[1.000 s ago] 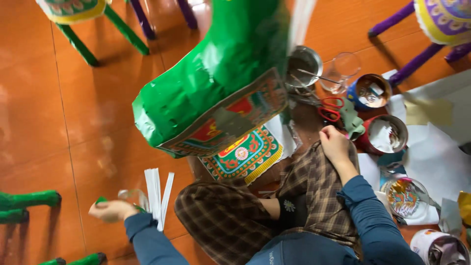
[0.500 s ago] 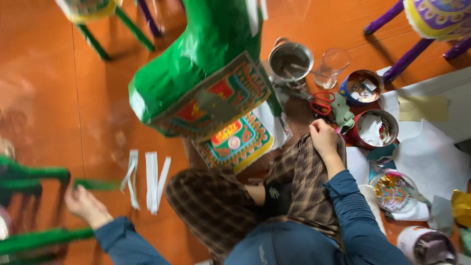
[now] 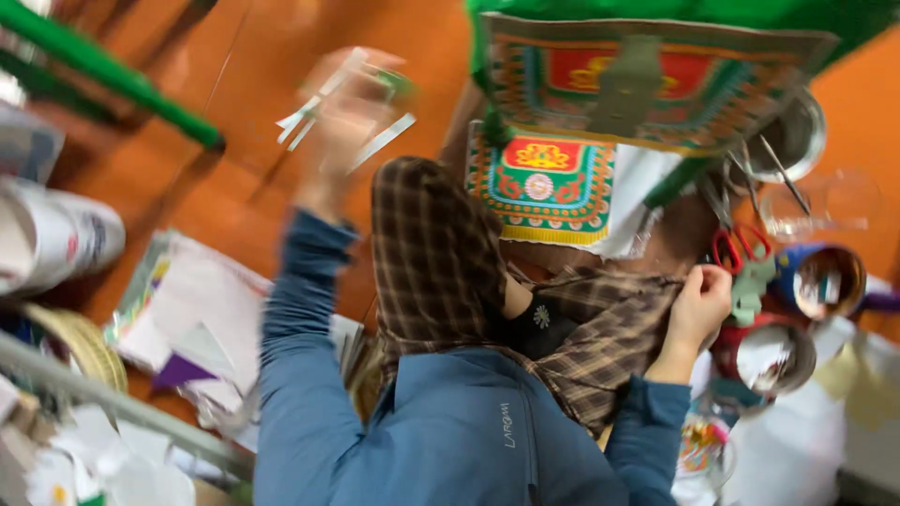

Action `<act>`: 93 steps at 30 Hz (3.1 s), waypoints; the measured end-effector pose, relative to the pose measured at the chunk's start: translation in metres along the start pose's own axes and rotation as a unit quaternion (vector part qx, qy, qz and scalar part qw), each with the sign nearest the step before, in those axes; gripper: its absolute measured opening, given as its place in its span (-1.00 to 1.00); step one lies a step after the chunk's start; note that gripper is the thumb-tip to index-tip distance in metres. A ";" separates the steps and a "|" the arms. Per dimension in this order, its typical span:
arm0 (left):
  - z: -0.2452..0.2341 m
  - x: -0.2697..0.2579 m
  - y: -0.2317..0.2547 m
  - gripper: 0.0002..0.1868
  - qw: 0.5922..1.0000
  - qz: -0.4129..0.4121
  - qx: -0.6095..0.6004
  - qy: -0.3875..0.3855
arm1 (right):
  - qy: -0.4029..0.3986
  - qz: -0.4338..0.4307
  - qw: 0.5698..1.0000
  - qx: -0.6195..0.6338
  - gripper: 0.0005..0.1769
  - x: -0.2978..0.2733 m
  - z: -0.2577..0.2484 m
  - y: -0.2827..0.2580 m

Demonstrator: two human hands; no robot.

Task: Decorating a green horse-shaped figure with paper strips and glue

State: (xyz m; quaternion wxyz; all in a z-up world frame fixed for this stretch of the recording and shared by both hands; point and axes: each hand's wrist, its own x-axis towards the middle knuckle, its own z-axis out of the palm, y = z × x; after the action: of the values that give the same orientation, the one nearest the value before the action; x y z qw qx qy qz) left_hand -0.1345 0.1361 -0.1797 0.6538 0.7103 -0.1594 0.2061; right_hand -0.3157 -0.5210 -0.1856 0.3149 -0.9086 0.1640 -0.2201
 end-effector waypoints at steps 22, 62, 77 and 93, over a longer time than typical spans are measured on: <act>0.192 -0.094 0.088 -0.50 0.937 -0.239 -0.040 -0.251 | -0.013 0.240 0.823 0.515 -0.92 0.009 -0.007 -0.132; 0.279 -0.062 0.053 -0.89 0.889 -0.416 -0.090 -0.171 | -0.182 0.171 0.936 -0.249 -0.68 0.186 0.047 -0.032; 0.279 -0.069 0.042 -0.75 0.895 -0.388 -0.049 -0.215 | -0.048 0.286 0.950 0.115 -0.50 0.142 0.123 0.017; 0.281 -0.065 0.050 -0.71 0.895 -0.400 -0.043 -0.192 | -0.068 0.311 0.938 0.134 -0.60 0.172 0.127 0.018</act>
State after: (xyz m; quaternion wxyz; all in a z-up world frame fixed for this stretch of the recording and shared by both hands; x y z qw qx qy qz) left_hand -0.1918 -0.1513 -0.1860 0.6677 0.7112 0.0070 -0.2198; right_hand -0.1085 -0.5458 -0.2358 0.4971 -0.7741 0.3859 -0.0684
